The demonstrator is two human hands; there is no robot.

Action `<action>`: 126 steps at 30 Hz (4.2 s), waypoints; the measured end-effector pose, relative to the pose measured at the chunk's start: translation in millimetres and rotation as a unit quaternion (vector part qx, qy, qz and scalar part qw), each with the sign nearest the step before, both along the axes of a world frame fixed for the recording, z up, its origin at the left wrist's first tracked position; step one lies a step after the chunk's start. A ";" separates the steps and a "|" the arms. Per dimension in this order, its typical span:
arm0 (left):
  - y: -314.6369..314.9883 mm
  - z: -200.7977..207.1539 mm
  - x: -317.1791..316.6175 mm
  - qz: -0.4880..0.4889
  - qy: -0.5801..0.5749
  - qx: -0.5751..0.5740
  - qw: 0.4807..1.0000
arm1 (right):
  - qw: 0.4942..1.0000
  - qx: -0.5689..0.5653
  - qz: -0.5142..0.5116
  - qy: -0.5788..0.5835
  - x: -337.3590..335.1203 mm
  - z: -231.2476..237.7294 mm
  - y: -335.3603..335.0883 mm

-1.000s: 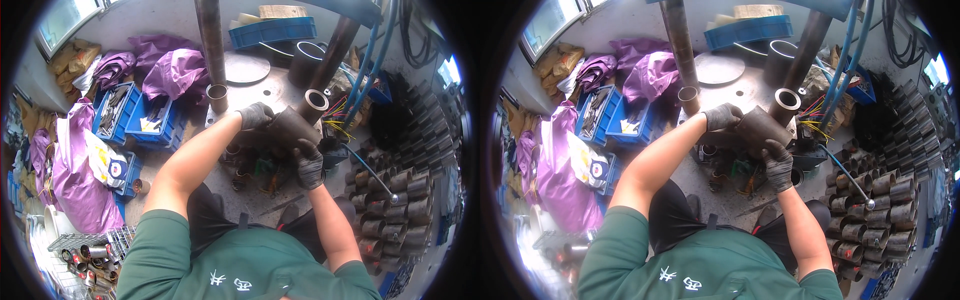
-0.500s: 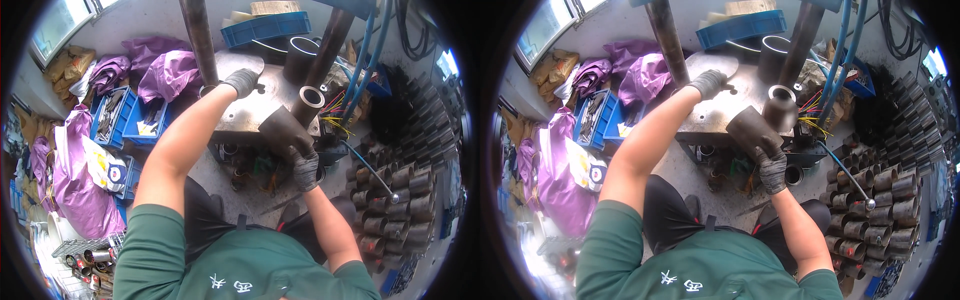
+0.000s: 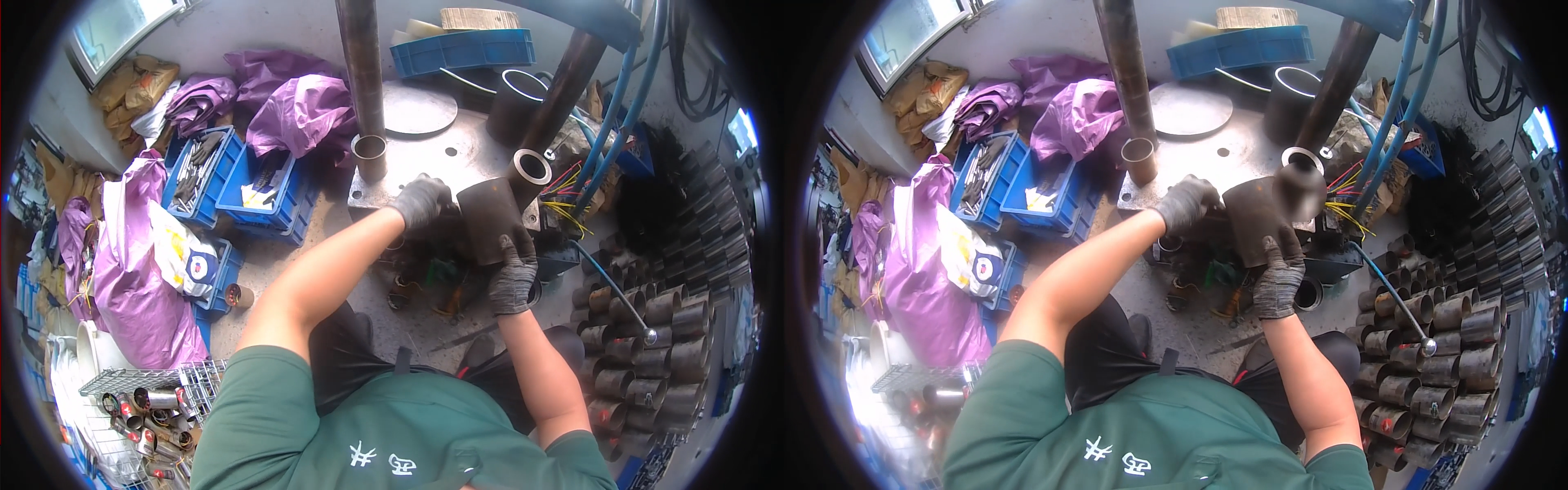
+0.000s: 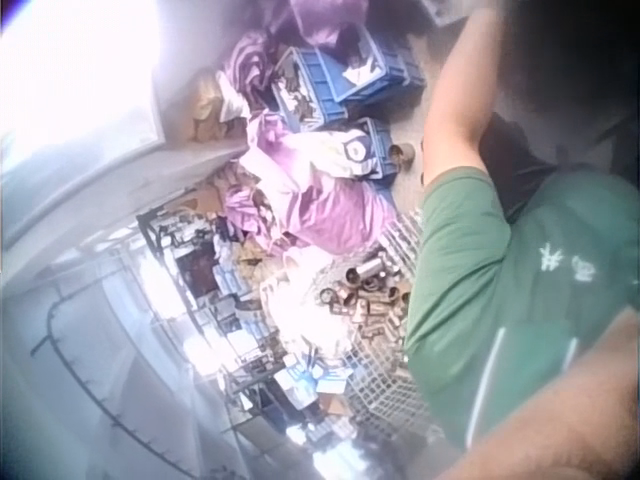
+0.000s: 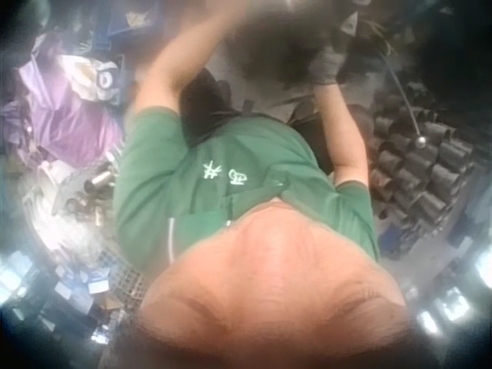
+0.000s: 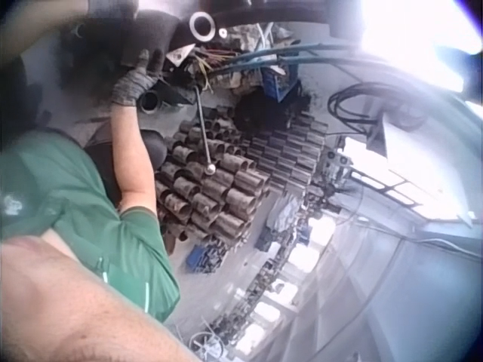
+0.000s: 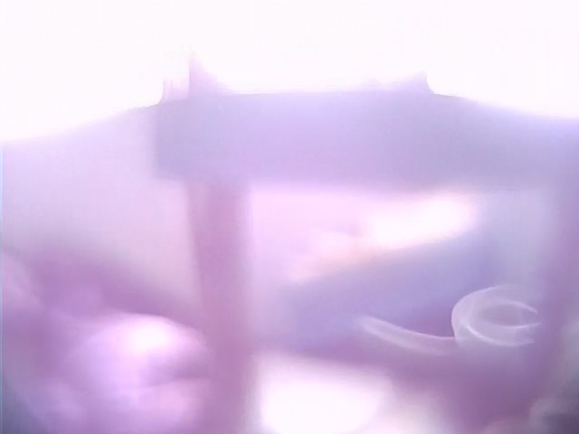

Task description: The person places metal cylinders into a press machine, operates the press with a lever, removes the cylinders, and organizes them into bins or stacks.

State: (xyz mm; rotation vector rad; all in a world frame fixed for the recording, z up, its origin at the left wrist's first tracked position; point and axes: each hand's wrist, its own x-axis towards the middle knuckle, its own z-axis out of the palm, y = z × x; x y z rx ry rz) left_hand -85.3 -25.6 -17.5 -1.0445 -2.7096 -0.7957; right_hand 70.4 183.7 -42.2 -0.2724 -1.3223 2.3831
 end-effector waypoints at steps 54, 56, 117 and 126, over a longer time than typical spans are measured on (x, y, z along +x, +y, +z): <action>-88.7 38.9 39.5 0.329 0.097 -0.017 0.939 | 0.379 0.920 0.080 -0.057 -238.5 165.0 -97.0; -74.0 17.7 37.3 0.315 -0.030 -0.074 0.946 | 0.386 0.919 0.030 0.077 -184.7 178.3 -101.1; 5.7 -40.8 66.7 -0.075 -0.122 -0.232 0.962 | 0.386 0.724 0.542 -0.182 14.9 10.7 95.2; -110.3 49.4 97.0 0.161 0.025 0.277 0.947 | 0.608 0.687 0.368 -0.154 -3.9 7.7 84.3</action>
